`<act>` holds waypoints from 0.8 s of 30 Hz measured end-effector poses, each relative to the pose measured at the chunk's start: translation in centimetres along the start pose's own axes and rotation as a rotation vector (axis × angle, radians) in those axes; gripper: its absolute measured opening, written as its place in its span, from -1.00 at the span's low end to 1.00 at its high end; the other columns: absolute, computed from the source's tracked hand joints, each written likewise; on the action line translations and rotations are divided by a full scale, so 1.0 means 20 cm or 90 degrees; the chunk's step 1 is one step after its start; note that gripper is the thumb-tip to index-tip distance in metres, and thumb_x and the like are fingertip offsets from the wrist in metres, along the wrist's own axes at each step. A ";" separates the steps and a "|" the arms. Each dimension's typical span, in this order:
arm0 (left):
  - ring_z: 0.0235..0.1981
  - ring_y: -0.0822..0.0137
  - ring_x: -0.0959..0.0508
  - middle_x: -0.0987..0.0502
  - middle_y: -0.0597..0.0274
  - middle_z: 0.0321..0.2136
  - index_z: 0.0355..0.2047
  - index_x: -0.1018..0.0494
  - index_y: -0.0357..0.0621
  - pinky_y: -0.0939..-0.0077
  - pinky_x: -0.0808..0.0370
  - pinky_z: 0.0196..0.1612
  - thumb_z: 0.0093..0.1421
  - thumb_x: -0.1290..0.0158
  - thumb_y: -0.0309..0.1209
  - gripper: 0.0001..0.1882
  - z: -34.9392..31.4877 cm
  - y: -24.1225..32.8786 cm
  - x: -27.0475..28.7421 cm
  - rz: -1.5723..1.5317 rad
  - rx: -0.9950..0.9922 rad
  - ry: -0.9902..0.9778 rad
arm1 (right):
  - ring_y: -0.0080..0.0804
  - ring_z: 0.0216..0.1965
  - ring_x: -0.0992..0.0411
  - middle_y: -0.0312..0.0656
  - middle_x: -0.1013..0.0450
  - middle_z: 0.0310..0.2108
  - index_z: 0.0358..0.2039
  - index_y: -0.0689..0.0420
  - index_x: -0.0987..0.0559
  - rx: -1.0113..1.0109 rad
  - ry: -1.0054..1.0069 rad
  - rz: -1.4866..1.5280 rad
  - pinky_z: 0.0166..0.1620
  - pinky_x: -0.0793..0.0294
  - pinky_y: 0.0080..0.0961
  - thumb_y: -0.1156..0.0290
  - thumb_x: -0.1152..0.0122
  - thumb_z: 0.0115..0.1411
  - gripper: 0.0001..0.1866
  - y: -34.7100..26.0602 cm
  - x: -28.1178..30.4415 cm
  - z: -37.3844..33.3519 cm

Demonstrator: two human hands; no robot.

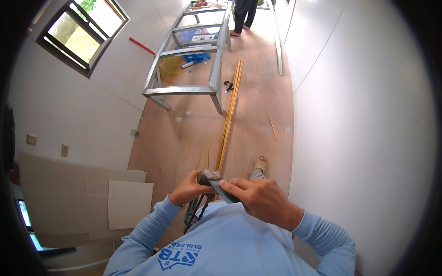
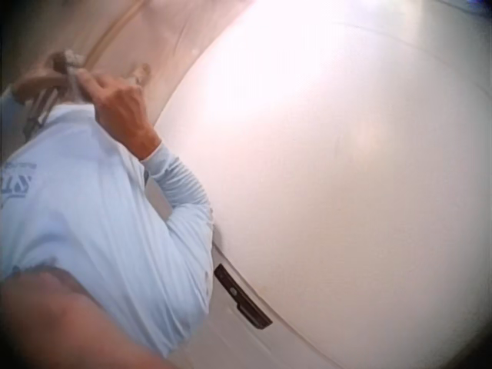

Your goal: The person sands the surface of a circular pipe connector by hand with an abrasive pad and plugs in a portable floor fan.

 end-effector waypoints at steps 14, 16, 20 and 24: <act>-0.34 0.38 -0.70 -0.69 0.22 -0.29 -0.08 -0.58 -0.31 0.45 -0.67 -0.23 0.33 -0.38 -0.50 -0.76 0.85 0.48 -0.29 0.008 -0.019 0.020 | -0.11 -0.21 -0.72 -0.16 -0.72 0.06 0.26 0.08 -0.68 -0.031 0.034 0.034 -0.18 -0.73 -0.28 0.66 -0.36 0.09 -0.35 0.74 0.65 0.11; -0.35 0.41 -0.68 -0.68 0.25 -0.33 -0.13 -0.61 -0.29 0.45 -0.65 -0.25 0.32 -0.41 -0.49 -0.79 0.93 0.53 -0.31 -0.020 -0.012 0.005 | -0.14 -0.25 -0.70 -0.16 -0.70 0.06 0.29 0.08 -0.66 -0.020 0.031 0.033 -0.22 -0.71 -0.27 0.61 -0.34 0.15 -0.37 0.85 0.67 0.13; -0.35 0.40 -0.68 -0.68 0.25 -0.32 -0.13 -0.62 -0.28 0.44 -0.66 -0.24 0.31 -0.43 -0.48 -0.77 1.05 0.64 -0.30 0.001 -0.004 0.006 | -0.17 -0.29 -0.67 -0.16 -0.68 0.05 0.32 0.09 -0.64 -0.024 0.021 0.023 -0.26 -0.68 -0.27 0.58 -0.30 0.22 -0.40 0.99 0.72 0.19; -0.36 0.38 -0.69 -0.70 0.23 -0.31 -0.10 -0.62 -0.29 0.44 -0.66 -0.23 0.30 -0.44 -0.44 -0.73 1.18 0.72 -0.27 0.009 0.028 -0.024 | -0.18 -0.30 -0.67 -0.17 -0.68 -0.01 0.29 0.10 -0.65 -0.044 -0.052 0.040 -0.27 -0.67 -0.28 0.58 -0.29 0.22 -0.42 1.09 0.85 0.32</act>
Point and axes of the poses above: each hand's wrist, its own z-axis towards the middle knuckle, its own x-axis out of the back of the hand, y = z × x, the point moved 6 cm from there along z, towards the middle knuckle
